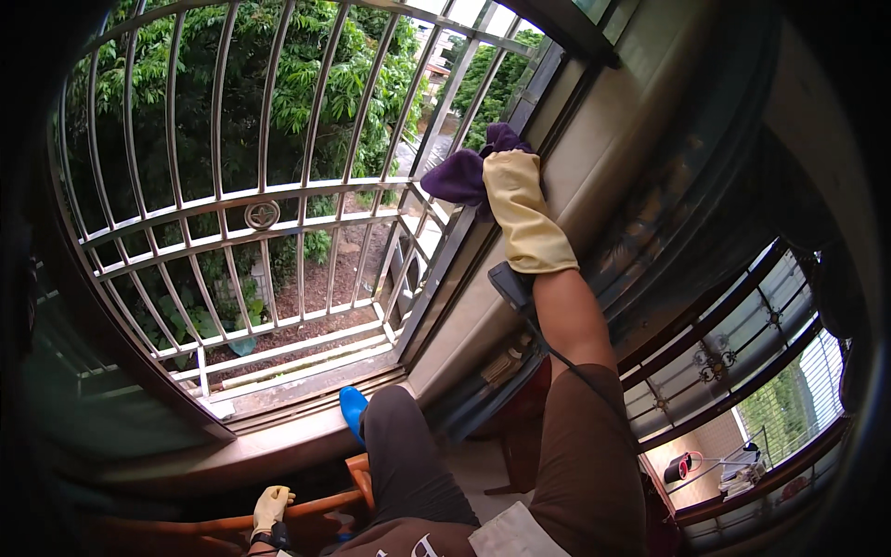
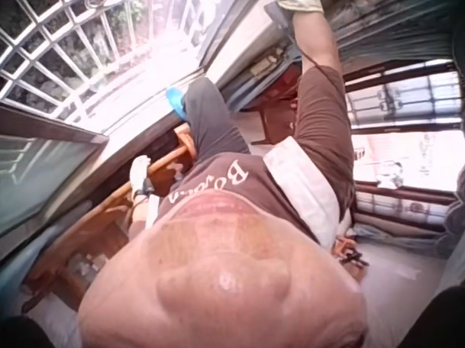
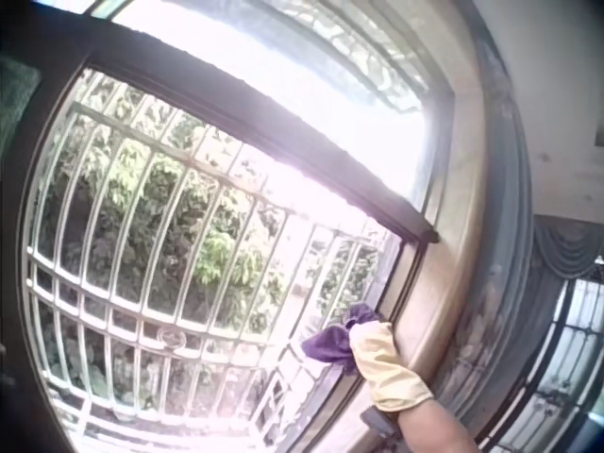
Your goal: Cleaning a sliding glass window and its metal frame using a purple cloth and a cleaning solution.
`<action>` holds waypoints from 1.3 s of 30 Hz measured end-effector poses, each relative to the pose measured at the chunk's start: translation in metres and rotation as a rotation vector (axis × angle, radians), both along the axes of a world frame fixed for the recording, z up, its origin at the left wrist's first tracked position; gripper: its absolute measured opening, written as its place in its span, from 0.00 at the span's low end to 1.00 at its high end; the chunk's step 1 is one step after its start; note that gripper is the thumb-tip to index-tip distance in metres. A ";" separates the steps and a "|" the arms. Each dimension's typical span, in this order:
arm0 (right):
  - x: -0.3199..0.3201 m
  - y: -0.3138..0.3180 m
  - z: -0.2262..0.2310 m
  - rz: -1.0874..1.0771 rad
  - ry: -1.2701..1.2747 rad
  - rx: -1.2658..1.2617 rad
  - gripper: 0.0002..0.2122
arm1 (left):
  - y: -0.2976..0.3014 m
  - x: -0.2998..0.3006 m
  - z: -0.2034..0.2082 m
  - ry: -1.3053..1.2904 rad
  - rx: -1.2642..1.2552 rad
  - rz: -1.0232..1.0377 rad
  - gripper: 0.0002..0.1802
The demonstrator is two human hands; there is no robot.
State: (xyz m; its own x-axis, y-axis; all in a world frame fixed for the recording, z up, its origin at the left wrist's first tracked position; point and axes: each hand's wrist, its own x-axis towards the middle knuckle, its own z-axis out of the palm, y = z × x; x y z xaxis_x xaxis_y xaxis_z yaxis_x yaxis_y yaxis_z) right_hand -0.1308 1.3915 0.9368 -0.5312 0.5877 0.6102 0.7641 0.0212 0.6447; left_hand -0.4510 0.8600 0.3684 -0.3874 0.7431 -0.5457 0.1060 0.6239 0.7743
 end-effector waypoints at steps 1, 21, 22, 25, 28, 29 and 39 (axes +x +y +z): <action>-0.009 -0.007 -0.028 0.082 0.030 -0.069 0.07 | -0.005 0.000 -0.004 -0.012 0.039 0.045 0.18; 0.012 0.037 -0.025 -0.079 -0.046 0.156 0.07 | -0.080 0.046 0.044 0.070 0.195 0.460 0.19; 0.019 0.039 -0.027 -0.047 0.008 0.164 0.07 | -0.073 0.047 0.046 0.032 0.190 0.501 0.19; 0.009 0.014 -0.047 0.076 0.090 -0.079 0.05 | -0.083 0.047 0.029 -0.020 0.200 0.600 0.20; 0.014 0.000 -0.076 0.118 -0.033 -0.411 0.03 | -0.094 0.040 0.014 -0.064 0.216 0.627 0.20; 0.014 0.003 -0.086 0.252 0.053 -0.323 0.05 | -0.098 0.038 0.014 -0.036 0.208 0.613 0.20; 0.000 -0.024 0.005 -0.001 0.237 -0.022 0.06 | -0.134 0.052 0.025 0.040 0.140 0.619 0.19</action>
State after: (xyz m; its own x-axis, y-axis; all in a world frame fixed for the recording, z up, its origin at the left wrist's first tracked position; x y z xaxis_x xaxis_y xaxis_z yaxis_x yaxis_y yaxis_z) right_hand -0.1303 1.3674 0.9421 -0.3739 0.6029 0.7048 0.8941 0.0324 0.4466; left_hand -0.3985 0.7257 0.3938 -0.7859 0.4385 -0.4360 -0.2116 0.4719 0.8559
